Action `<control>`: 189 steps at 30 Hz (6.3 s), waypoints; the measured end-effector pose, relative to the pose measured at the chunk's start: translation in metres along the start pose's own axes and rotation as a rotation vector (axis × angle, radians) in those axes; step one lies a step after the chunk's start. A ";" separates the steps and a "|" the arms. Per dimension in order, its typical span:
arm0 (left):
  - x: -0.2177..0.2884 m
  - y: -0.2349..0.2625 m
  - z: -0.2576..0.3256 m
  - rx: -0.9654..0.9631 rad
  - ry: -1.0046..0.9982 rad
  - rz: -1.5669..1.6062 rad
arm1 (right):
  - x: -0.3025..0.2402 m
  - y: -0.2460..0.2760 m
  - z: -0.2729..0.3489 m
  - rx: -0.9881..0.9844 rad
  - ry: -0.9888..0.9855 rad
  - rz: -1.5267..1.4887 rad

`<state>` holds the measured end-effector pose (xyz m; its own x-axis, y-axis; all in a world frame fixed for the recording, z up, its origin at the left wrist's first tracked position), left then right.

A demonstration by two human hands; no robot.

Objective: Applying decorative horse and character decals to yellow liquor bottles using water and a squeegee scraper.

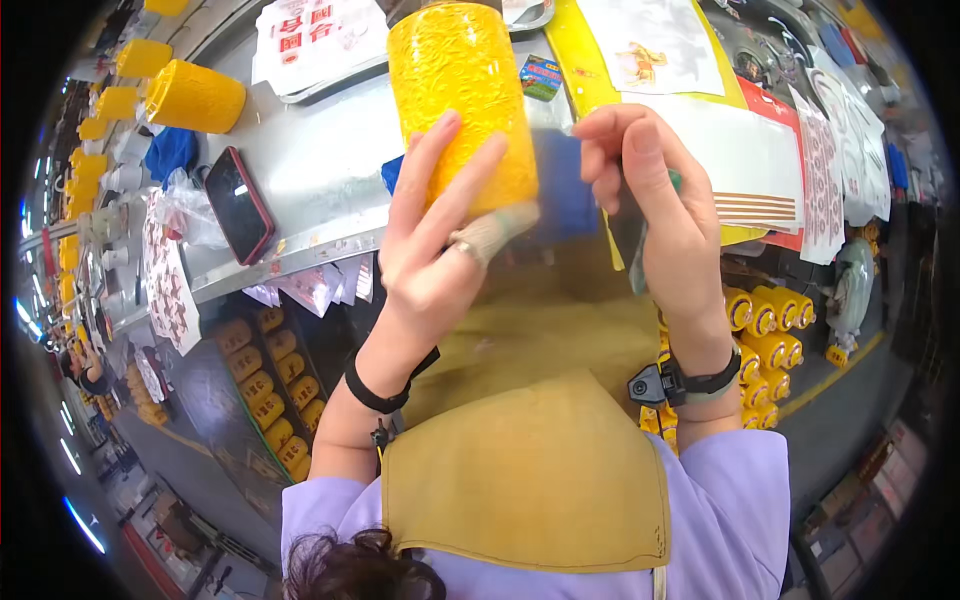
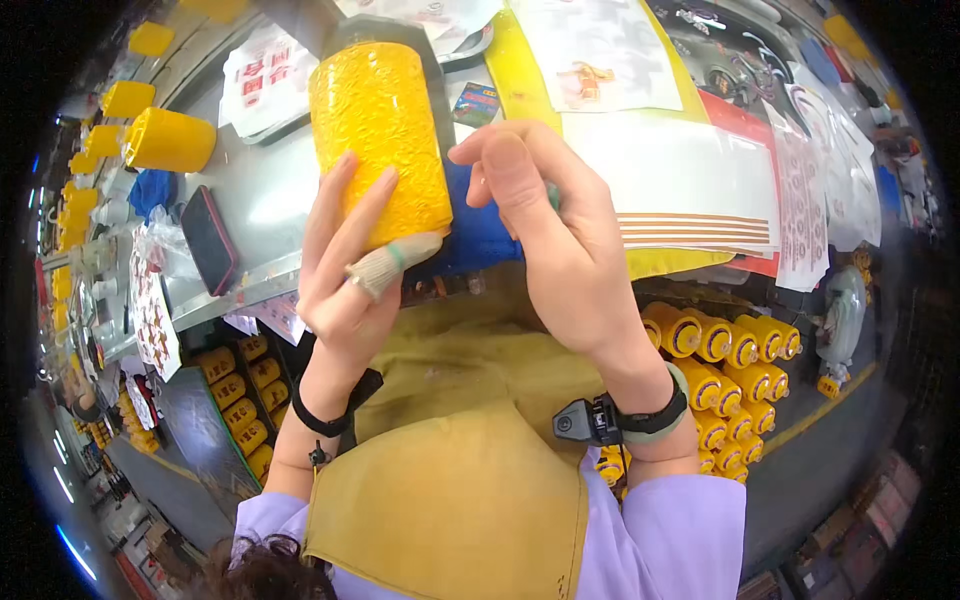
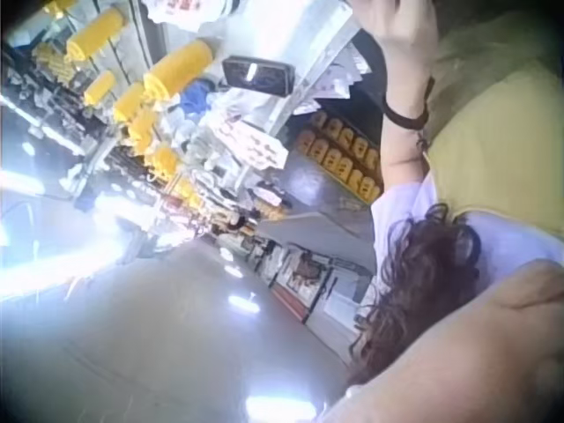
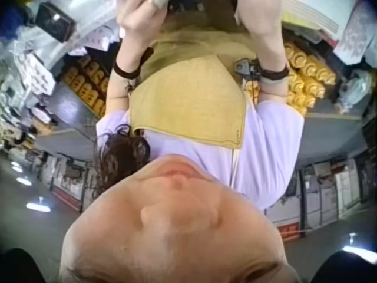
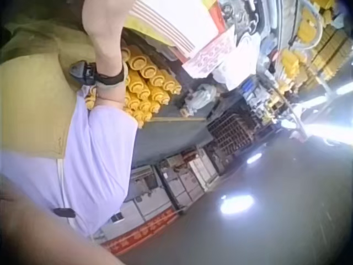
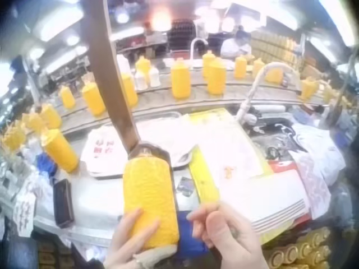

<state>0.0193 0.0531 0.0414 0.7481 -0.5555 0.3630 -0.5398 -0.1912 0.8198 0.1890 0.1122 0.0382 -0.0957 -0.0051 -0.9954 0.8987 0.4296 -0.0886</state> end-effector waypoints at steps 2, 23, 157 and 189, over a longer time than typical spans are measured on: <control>-0.009 0.002 0.011 0.188 0.003 0.126 | 0.002 0.015 0.003 0.057 -0.010 -0.007; 0.011 -0.005 0.000 0.048 0.037 -0.041 | -0.002 0.017 0.009 0.136 0.009 0.017; -0.061 0.002 0.003 0.002 0.425 0.615 | -0.097 0.017 -0.119 -0.454 0.145 1.052; -0.082 -0.024 -0.028 0.257 0.826 1.559 | 0.052 -0.013 -0.086 -0.096 -0.237 -0.044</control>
<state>-0.0182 0.1259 0.0041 -0.5281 0.1672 0.8326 -0.8491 -0.0909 -0.5203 0.1352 0.1839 -0.0092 -0.0206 -0.2328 -0.9723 0.8501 0.5077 -0.1396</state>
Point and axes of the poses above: each hand's wrist, its own z-axis away from the middle knuckle, its own y-axis out of the back of the hand, x = y × z, the point moved 7 cm from there along -z, towards the middle knuckle, and after that the axes turned 11 degrees about -x, right-handed, at the moved point
